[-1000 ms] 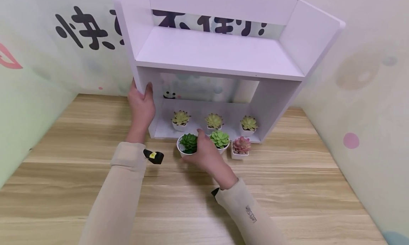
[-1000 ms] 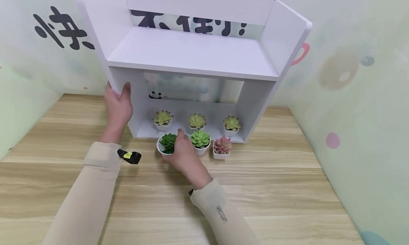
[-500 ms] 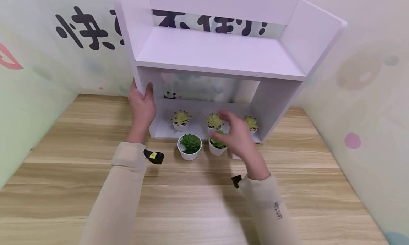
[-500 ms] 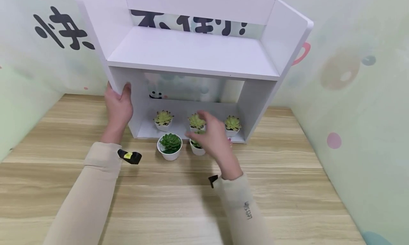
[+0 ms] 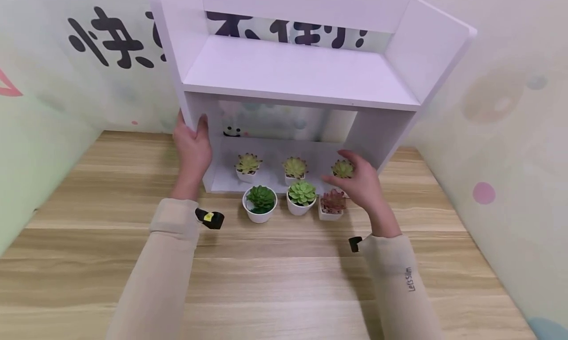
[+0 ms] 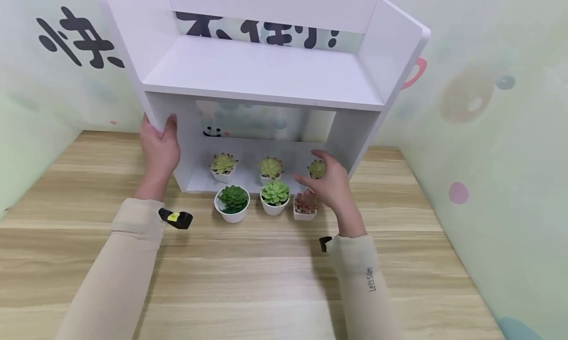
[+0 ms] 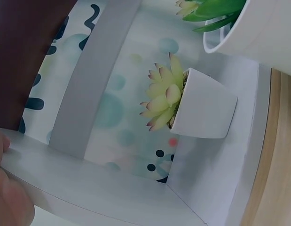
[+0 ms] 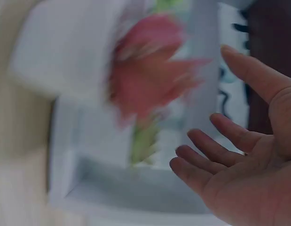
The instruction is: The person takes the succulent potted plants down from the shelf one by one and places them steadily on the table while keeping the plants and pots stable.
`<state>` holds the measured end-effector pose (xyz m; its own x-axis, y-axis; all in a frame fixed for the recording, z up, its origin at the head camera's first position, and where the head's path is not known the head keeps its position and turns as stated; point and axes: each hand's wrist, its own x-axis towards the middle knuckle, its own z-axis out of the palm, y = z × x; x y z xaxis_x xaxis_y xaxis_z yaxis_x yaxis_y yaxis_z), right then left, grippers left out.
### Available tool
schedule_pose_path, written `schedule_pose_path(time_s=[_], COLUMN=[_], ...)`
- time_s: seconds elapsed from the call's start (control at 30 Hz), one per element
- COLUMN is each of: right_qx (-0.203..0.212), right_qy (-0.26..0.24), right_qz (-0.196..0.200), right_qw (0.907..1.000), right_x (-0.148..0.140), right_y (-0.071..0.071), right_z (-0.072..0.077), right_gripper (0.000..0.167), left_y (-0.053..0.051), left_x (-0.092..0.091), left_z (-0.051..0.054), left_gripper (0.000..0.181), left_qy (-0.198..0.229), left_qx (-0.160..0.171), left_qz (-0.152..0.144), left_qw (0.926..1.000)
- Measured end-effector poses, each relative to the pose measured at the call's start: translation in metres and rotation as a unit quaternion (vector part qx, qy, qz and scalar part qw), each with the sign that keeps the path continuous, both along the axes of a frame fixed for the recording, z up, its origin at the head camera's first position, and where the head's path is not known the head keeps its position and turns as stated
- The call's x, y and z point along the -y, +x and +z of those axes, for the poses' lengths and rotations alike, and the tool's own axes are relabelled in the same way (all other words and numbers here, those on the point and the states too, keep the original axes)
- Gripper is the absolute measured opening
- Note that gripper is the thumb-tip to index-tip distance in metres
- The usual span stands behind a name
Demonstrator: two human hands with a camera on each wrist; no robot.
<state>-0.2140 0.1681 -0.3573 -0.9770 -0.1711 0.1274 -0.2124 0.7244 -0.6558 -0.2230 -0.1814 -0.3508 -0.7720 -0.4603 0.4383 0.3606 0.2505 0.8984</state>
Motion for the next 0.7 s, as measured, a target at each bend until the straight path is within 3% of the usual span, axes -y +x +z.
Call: schedule_pose_path(time_s=[0.17, 0.3, 0.43, 0.7], right_qx=[0.029, 0.012, 0.010, 0.057], right_qy=[-0.014, -0.008, 0.001, 0.022], right_qz=[-0.009, -0.026, -0.034, -0.024], right_qw=[0.9994, 0.9996, 0.9994, 0.9978], right_x=[-0.008, -0.012, -0.017, -0.018], right_y=[-0.009, -0.016, -0.021, -0.035], right_z=[-0.014, -0.023, -0.027, -0.031], right_gripper=[0.086, 0.086, 0.086, 0.094], left_y=[0.000, 0.001, 0.002, 0.001], left_x=[0.003, 0.005, 0.004, 0.001], left_z=[0.001, 0.000, -0.001, -0.001], left_gripper=[0.042, 0.041, 0.042, 0.041], left_qy=[0.006, 0.004, -0.005, -0.006], left_qx=[-0.010, -0.007, 0.001, -0.004], left_qz=[0.006, 0.010, 0.009, 0.007], left_qw=[0.9999, 0.9999, 0.9999, 0.9999])
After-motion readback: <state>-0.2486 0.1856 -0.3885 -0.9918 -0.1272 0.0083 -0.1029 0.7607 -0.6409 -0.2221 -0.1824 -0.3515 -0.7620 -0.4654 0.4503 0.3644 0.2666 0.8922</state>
